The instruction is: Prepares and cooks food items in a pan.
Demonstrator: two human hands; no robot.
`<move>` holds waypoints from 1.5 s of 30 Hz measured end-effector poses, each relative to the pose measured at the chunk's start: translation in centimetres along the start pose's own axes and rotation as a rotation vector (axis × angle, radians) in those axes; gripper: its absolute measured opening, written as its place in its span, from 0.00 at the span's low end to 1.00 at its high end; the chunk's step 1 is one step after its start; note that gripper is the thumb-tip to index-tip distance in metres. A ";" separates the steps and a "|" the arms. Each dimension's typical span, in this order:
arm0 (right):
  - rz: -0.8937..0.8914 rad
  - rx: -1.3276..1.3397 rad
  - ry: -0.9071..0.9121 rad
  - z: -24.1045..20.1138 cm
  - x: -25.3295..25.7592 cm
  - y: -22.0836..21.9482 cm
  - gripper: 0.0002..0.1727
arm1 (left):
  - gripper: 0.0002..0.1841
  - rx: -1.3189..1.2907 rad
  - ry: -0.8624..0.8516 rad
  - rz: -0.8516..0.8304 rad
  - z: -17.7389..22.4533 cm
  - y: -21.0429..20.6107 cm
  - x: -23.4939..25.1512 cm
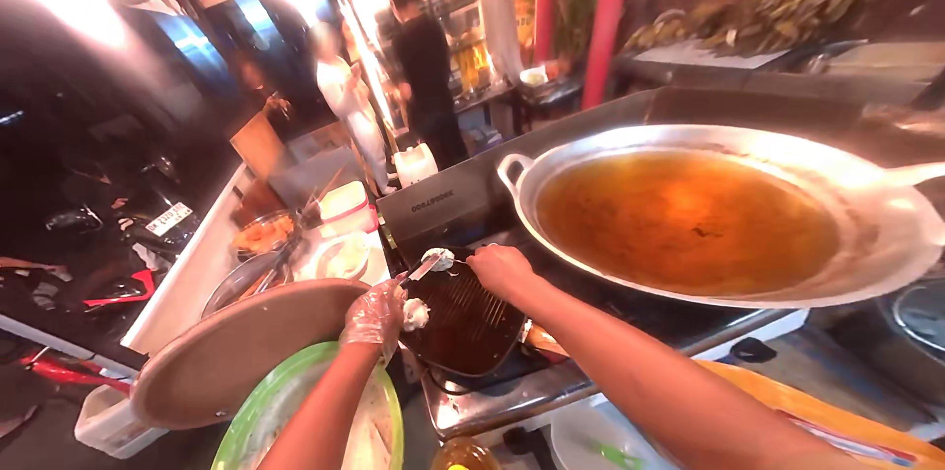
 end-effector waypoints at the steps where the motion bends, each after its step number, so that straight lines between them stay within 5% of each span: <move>1: -0.002 -0.009 0.002 -0.1 0.0 0.1 0.13 | 0.24 -0.008 -0.003 0.029 -0.1 0.1 -0.1; 45: 0.070 0.401 -0.036 2.9 0.2 0.6 0.15 | 0.20 0.052 0.092 0.058 1.1 1.8 1.6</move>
Point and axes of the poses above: each hand's wrist, its own x-axis towards the middle knuckle, its own y-axis out of the back of the hand, z = x × y, the point moved 7 cm from there along x, towards the middle knuckle, and after that the axes turned 13 degrees about -z, right-handed, at the moved point
